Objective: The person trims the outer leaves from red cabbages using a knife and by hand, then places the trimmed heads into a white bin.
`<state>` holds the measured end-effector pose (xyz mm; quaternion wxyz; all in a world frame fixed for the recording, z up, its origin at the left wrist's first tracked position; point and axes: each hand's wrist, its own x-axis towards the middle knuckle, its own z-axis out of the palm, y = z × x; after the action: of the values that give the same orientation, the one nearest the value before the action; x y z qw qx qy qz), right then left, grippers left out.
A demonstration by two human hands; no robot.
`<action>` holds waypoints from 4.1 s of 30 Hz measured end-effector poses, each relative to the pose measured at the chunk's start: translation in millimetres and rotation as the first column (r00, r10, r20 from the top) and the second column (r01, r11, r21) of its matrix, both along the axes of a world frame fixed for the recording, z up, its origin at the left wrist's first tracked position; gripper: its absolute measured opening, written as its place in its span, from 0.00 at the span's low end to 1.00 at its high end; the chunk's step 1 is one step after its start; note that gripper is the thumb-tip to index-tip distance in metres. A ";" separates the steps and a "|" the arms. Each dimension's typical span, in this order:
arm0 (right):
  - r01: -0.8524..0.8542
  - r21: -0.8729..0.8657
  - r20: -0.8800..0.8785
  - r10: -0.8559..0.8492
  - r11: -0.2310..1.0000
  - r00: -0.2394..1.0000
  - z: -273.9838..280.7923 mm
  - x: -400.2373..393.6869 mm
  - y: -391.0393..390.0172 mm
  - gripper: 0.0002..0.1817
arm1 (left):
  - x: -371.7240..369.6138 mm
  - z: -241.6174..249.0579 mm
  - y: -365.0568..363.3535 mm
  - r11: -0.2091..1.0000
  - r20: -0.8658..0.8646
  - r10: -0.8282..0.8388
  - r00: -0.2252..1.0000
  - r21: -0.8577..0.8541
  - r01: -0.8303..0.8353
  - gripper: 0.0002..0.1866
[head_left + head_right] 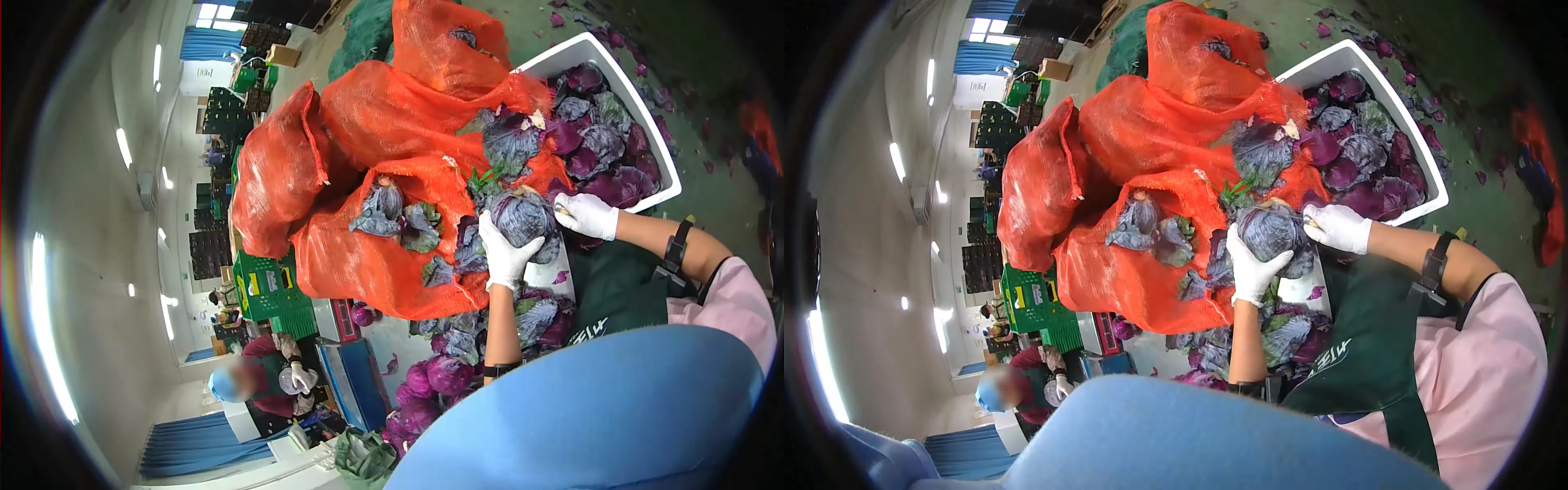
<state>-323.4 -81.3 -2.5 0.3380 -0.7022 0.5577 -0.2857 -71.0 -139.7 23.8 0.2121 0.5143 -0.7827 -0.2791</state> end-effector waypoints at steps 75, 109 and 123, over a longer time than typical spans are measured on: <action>-0.249 0.190 -0.111 0.273 0.950 0.956 -0.7 75.0 -26.1 0.32 | 20.0 -16.5 109.7 0.862 -0.078 0.506 0.859 0.046 -0.504 0.68; -0.537 -0.186 0.018 0.549 0.823 0.836 18.2 78.1 -31.3 0.25 | 74.8 21.9 131.9 0.993 0.124 0.065 0.990 0.087 -0.076 0.70; -0.514 0.177 0.277 0.458 0.840 0.845 32.6 42.1 -38.0 0.17 | 37.4 -32.7 155.3 0.852 -0.403 0.518 0.754 0.316 -0.417 0.63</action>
<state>-281.3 -119.4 30.1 0.5440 -0.7373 0.3492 -0.1963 -33.6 15.6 -9.0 0.4053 0.6292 -0.5185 -0.4136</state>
